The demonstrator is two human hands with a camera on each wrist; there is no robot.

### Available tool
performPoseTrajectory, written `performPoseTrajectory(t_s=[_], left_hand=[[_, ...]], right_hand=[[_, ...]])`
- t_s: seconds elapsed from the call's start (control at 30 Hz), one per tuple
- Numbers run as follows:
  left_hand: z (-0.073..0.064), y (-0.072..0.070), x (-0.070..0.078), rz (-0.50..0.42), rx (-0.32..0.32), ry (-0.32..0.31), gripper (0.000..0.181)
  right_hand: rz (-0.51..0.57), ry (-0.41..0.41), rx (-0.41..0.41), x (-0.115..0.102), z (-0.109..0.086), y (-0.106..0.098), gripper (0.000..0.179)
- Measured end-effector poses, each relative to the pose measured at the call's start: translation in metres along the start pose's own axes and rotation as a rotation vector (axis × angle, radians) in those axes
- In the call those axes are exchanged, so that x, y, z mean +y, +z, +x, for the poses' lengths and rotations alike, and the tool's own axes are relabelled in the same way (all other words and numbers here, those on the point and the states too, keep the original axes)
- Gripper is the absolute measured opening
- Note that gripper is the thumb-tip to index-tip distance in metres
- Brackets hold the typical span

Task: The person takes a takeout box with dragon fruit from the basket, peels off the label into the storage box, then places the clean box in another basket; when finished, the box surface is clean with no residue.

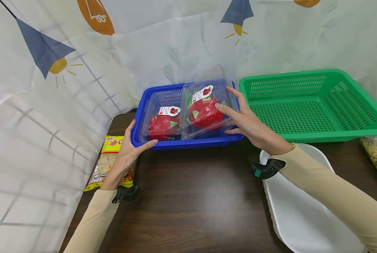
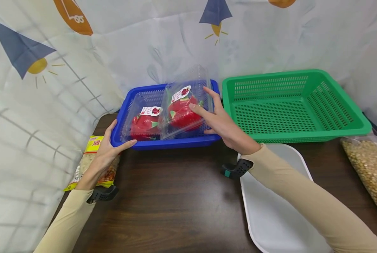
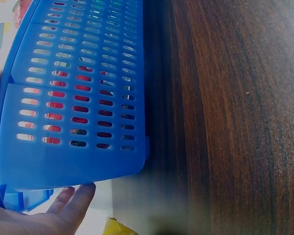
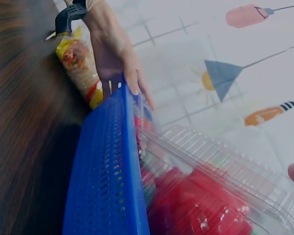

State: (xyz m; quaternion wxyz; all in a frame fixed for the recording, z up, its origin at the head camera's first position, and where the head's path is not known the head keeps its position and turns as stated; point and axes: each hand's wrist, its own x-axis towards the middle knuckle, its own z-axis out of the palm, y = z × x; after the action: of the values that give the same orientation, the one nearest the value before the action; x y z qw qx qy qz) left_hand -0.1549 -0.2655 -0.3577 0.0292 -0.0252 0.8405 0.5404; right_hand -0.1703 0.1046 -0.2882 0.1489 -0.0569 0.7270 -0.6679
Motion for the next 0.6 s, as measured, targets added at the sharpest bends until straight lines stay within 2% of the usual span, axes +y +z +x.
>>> performPoseTrajectory(t_s=[0.37, 0.6], left_hand=[[0.0, 0.0, 0.001, -0.012, -0.008, 0.001, 0.106], [-0.001, 0.0, 0.0, -0.001, -0.002, -0.01, 0.107]], right_hand=[[0.042, 0.005, 0.073, -0.001, -0.001, -0.003, 0.079], [0.095, 0.025, 0.083, -0.001, -0.001, -0.009, 0.073]])
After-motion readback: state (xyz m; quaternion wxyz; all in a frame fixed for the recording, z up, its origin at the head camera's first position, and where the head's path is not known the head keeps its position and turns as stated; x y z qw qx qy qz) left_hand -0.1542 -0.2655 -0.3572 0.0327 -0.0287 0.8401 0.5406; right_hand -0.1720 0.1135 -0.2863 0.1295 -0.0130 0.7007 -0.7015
